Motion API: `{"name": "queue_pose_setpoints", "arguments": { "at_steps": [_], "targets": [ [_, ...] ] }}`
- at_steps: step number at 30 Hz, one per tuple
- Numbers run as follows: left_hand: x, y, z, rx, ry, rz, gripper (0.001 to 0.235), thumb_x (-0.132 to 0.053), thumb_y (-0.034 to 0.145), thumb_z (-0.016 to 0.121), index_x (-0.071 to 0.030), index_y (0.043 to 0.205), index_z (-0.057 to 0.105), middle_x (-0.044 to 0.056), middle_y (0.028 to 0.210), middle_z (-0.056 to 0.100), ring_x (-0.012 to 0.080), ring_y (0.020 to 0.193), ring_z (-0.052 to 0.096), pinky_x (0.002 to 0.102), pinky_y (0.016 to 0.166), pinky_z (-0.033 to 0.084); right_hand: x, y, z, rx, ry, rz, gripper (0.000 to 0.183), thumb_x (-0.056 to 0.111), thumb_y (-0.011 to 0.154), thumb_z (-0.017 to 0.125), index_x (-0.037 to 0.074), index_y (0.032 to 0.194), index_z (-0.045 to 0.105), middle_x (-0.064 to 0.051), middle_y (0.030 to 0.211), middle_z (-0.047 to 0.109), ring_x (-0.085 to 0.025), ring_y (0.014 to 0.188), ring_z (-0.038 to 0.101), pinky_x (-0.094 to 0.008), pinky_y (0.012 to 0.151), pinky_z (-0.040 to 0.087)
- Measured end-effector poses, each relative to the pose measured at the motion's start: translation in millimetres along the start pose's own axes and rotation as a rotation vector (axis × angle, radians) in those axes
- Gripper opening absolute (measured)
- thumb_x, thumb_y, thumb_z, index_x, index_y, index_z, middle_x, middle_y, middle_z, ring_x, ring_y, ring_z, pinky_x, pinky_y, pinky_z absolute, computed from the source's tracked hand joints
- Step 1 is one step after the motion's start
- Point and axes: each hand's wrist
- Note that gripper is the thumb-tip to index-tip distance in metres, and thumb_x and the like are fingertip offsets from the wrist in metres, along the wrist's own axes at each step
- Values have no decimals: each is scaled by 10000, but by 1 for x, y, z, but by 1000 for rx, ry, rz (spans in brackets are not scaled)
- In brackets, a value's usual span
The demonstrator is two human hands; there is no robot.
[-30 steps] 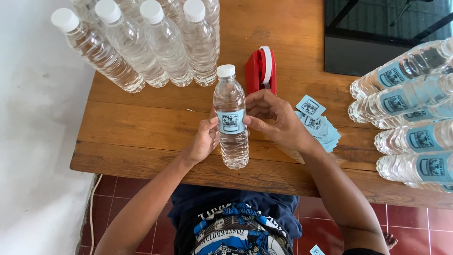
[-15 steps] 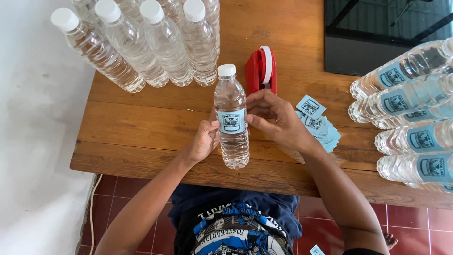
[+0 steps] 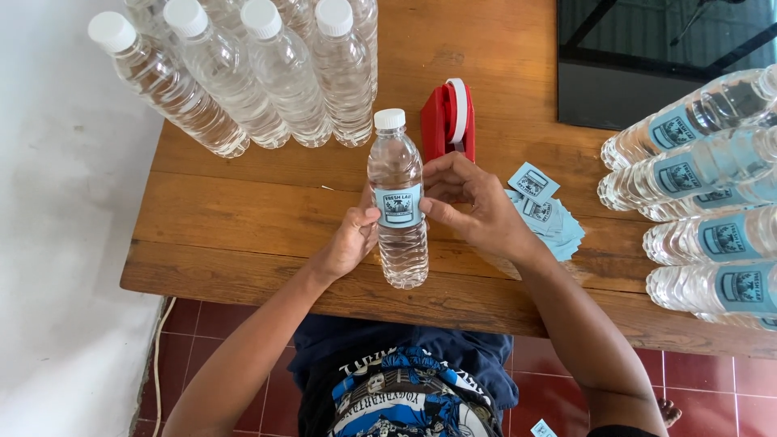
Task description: Applying paper labels to plastic bottles using a manual tape dispenser.
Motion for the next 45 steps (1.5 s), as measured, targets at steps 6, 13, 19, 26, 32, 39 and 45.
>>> {"name": "queue_pose_setpoints", "arguments": {
  "at_steps": [6, 13, 19, 26, 32, 39, 45],
  "targets": [
    [-94, -10, 72, 84, -3, 82, 928, -674, 1200, 337, -168, 1896, -12, 275, 1904, 266, 423, 1667, 435, 640, 1373, 342, 3, 0, 3, -3, -5, 14, 423, 141, 1093, 812, -44, 1440, 656, -239, 1187, 815, -351, 1073, 850, -547, 995, 680],
    [-76, -3, 59, 102, -13, 99, 887, -711, 1213, 193, -200, 1904, -26, 189, 1838, 435, 267, 1518, 607, 585, 1354, 395, -4, 0, 1, -9, -9, 27, 406, 153, 1106, 801, -29, 1443, 664, -219, 1195, 820, -301, 1051, 833, -499, 973, 675],
    [-90, -5, 72, 122, 18, 197, 1072, -840, 1137, 365, -166, 1893, 15, 270, 1862, 330, 391, 1696, 372, 649, 1411, 247, -4, -1, 5, -9, 12, 25, 517, 218, 1031, 898, -6, 1432, 660, -203, 1196, 822, -303, 1060, 846, -491, 987, 679],
    [-101, -8, 80, 98, 99, 198, 948, -688, 1208, 353, -145, 1892, -15, 242, 1935, 176, 424, 1764, 191, 691, 1431, 56, -1, -2, 13, -94, -37, 45, 489, 228, 1006, 948, 25, 1360, 679, -129, 1105, 805, -225, 968, 816, -391, 915, 654],
    [-87, -11, 72, 112, 32, 169, 886, -654, 1233, 320, -182, 1899, -24, 203, 1947, 165, 368, 1776, 186, 673, 1434, 74, 8, -2, 9, -67, -29, 43, 419, 183, 1048, 891, -4, 1364, 689, -180, 1102, 790, -280, 968, 820, -451, 919, 660],
    [-85, -9, 71, 97, 72, 214, 892, -580, 1216, 461, -176, 1896, 49, 199, 1932, 216, 356, 1763, 228, 656, 1436, 107, 11, -6, 11, -43, 13, 31, 484, 198, 1016, 918, -17, 1375, 674, -179, 1083, 784, -280, 943, 823, -443, 882, 666],
    [-72, -2, 63, 68, 45, 221, 898, -523, 1204, 540, -169, 1901, 98, 188, 1886, 327, 318, 1683, 402, 626, 1415, 270, -6, -4, 26, -131, -78, -5, 648, 250, 974, 982, -3, 1440, 611, -168, 1072, 770, -263, 891, 800, -379, 801, 650]
  ]
}}
Point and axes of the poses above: each hand's wrist, its own y-axis towards the middle knuckle, its own z-axis out of the palm, x = y × z
